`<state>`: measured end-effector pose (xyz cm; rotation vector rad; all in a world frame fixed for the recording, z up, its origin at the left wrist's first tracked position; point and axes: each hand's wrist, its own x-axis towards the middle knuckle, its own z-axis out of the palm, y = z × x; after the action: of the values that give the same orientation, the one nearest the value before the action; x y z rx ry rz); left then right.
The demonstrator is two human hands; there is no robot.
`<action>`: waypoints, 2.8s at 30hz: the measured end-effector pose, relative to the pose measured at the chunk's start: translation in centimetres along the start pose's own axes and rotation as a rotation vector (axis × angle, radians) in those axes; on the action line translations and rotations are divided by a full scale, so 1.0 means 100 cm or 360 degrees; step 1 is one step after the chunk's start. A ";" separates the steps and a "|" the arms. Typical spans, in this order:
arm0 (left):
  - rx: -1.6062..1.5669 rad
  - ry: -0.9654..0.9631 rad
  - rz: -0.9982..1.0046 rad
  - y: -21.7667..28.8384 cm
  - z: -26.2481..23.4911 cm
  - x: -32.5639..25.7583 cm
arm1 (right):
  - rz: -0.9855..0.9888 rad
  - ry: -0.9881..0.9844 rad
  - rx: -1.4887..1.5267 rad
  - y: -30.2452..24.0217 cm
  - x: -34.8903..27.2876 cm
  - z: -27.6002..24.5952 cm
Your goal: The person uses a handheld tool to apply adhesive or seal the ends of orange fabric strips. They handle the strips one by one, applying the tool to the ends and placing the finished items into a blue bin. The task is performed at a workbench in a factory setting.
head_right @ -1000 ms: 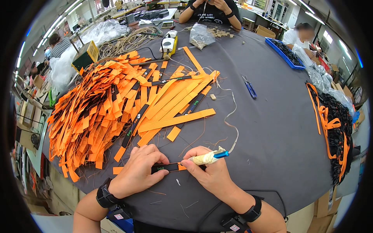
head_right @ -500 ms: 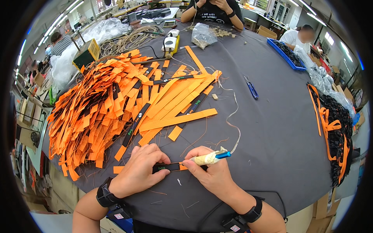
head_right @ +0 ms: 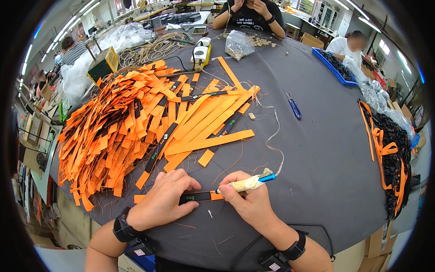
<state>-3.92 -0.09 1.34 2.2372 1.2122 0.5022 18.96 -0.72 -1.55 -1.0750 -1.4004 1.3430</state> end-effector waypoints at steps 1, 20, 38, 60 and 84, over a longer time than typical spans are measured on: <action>0.0000 -0.0021 0.0016 0.000 -0.007 -0.001 | 0.0009 0.0024 0.0102 0.001 0.000 -0.002; -0.0176 0.0568 -0.0365 -0.007 -0.048 -0.061 | -0.0011 0.0528 0.1023 -0.002 0.014 -0.047; -0.2638 0.0970 -0.0251 0.002 -0.041 -0.089 | 0.0051 0.0590 0.1022 0.001 0.010 -0.041; -0.1693 0.2720 -0.1536 -0.142 0.153 -0.495 | 0.0018 0.0575 0.0840 0.020 0.016 -0.056; 0.0232 0.0041 0.0243 0.017 -0.114 -0.013 | 0.0040 0.0524 0.0902 -0.010 0.002 -0.046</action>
<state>-9.84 1.28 11.28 2.4673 1.1280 0.5176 23.38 0.51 -0.46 -0.8742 -0.7039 1.3890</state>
